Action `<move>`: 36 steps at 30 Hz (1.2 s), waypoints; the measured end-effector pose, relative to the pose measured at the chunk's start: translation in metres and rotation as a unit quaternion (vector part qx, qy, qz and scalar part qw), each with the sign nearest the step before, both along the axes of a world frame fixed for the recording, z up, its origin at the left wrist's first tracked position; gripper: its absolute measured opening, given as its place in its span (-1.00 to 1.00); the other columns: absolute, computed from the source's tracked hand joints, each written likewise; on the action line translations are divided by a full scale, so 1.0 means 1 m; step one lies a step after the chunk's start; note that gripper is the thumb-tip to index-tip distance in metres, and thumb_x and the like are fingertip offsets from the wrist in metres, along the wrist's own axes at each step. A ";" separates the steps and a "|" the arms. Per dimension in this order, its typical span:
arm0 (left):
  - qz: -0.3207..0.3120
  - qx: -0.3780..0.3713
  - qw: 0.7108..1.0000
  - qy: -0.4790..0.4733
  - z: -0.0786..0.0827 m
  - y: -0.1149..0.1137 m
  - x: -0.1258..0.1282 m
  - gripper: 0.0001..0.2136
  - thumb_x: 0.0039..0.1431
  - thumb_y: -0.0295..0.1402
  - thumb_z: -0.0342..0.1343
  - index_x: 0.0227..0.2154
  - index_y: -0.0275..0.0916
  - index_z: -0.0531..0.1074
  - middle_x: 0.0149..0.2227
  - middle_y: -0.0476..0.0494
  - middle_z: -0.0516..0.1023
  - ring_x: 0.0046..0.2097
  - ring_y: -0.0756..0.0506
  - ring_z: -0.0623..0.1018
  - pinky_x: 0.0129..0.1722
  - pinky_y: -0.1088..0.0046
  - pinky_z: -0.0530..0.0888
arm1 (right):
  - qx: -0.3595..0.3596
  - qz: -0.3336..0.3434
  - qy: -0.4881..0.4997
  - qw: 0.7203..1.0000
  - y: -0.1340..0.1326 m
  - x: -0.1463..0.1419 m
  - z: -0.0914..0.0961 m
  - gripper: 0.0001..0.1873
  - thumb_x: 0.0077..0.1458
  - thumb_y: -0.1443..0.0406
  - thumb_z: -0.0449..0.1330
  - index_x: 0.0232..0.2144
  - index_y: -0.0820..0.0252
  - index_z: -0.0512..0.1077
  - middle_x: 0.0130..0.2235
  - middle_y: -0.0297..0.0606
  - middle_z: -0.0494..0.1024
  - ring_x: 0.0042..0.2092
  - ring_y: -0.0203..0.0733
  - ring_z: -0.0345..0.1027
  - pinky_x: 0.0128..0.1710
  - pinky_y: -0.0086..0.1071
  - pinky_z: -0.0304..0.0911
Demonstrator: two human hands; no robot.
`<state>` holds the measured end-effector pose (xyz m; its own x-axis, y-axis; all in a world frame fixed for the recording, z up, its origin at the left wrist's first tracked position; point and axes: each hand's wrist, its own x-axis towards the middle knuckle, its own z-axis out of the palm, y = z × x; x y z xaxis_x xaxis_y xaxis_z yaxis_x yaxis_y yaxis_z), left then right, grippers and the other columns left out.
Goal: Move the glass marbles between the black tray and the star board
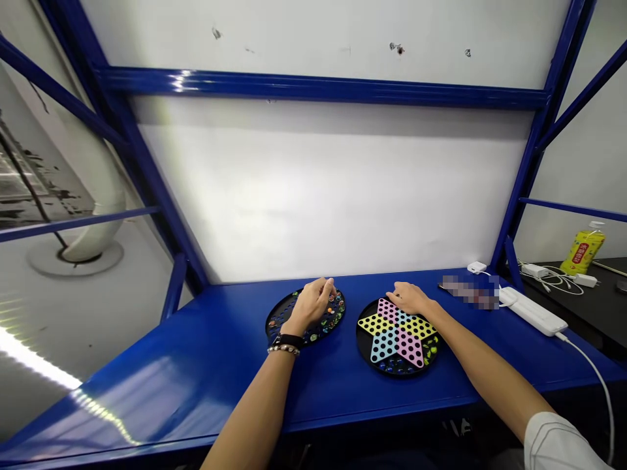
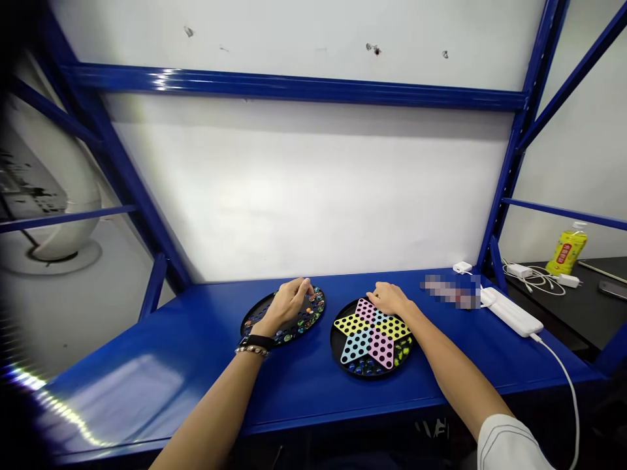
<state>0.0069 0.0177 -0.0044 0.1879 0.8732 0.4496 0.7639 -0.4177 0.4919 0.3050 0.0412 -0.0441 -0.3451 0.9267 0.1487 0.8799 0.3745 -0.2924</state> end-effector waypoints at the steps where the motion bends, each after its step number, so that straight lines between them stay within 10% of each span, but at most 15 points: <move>1: -0.001 -0.001 1.000 -0.001 0.000 0.000 0.000 -0.45 0.35 -0.02 -0.31 -0.53 -0.17 0.45 -0.43 -0.14 0.59 -0.35 -0.16 0.52 -0.24 0.35 0.38 | 0.013 -0.001 0.005 1.000 0.000 0.000 -0.002 -0.40 0.34 0.04 -0.12 -0.68 0.17 0.25 -0.30 -0.18 0.47 -0.41 -0.23 0.30 -0.39 -0.36 0.08; 7: 0.000 -0.004 1.000 -0.002 0.001 0.000 0.000 -0.47 0.35 -0.04 -0.30 -0.53 -0.17 0.45 -0.43 -0.14 0.58 -0.35 -0.15 0.52 -0.26 0.34 0.37 | 0.013 -0.056 0.176 0.983 0.006 0.004 -0.009 -0.42 0.27 0.08 0.00 -0.75 0.12 0.03 -0.66 -0.36 0.13 -0.58 -0.30 -0.01 -0.50 -0.37 -0.06; 19: -0.006 -0.012 1.000 -0.002 -0.001 0.001 0.000 -0.45 0.34 0.00 -0.33 -0.52 -0.16 0.44 -0.42 -0.15 0.58 -0.33 -0.17 0.52 -0.22 0.34 0.38 | -0.185 -0.104 0.583 0.784 0.019 0.047 0.000 -0.61 0.29 0.06 -0.21 -0.51 0.08 0.11 -0.62 -0.52 0.09 -0.68 -0.40 -0.28 -0.70 -0.48 -0.14; 23: -0.005 -0.010 1.000 -0.001 -0.002 0.002 -0.001 -0.45 0.34 0.00 -0.32 -0.52 -0.17 0.44 -0.43 -0.14 0.58 -0.33 -0.17 0.52 -0.22 0.34 0.38 | -0.180 -0.115 0.553 0.805 0.015 0.044 -0.003 -0.62 0.22 0.04 -0.02 -0.55 0.10 0.13 -0.63 -0.54 0.06 -0.66 -0.43 -0.28 -0.68 -0.48 -0.21; 29: -0.005 -0.009 1.000 -0.003 -0.001 0.001 0.000 -0.46 0.35 -0.02 -0.31 -0.53 -0.16 0.45 -0.43 -0.14 0.59 -0.33 -0.18 0.53 -0.24 0.34 0.37 | -0.042 -0.074 0.167 0.982 -0.001 0.028 0.003 -0.43 0.09 0.07 0.24 -0.72 0.13 0.03 -0.66 -0.47 0.03 -0.58 -0.37 -0.06 -0.54 -0.43 -0.11; 36: -0.005 -0.009 1.000 -0.005 -0.001 0.001 0.000 -0.45 0.35 -0.01 -0.32 -0.52 -0.17 0.45 -0.43 -0.15 0.58 -0.33 -0.17 0.52 -0.23 0.34 0.36 | -0.011 -0.054 0.002 0.998 -0.017 0.016 0.020 -0.56 0.24 0.11 0.16 -0.64 0.15 0.35 -0.54 -0.26 0.43 -0.48 -0.21 0.31 -0.46 -0.39 0.02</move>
<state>0.0064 0.0189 -0.0058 0.1921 0.8790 0.4363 0.7544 -0.4166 0.5072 0.3209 0.0241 -0.0240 -0.2429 0.9615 0.1285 0.9137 0.2712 -0.3025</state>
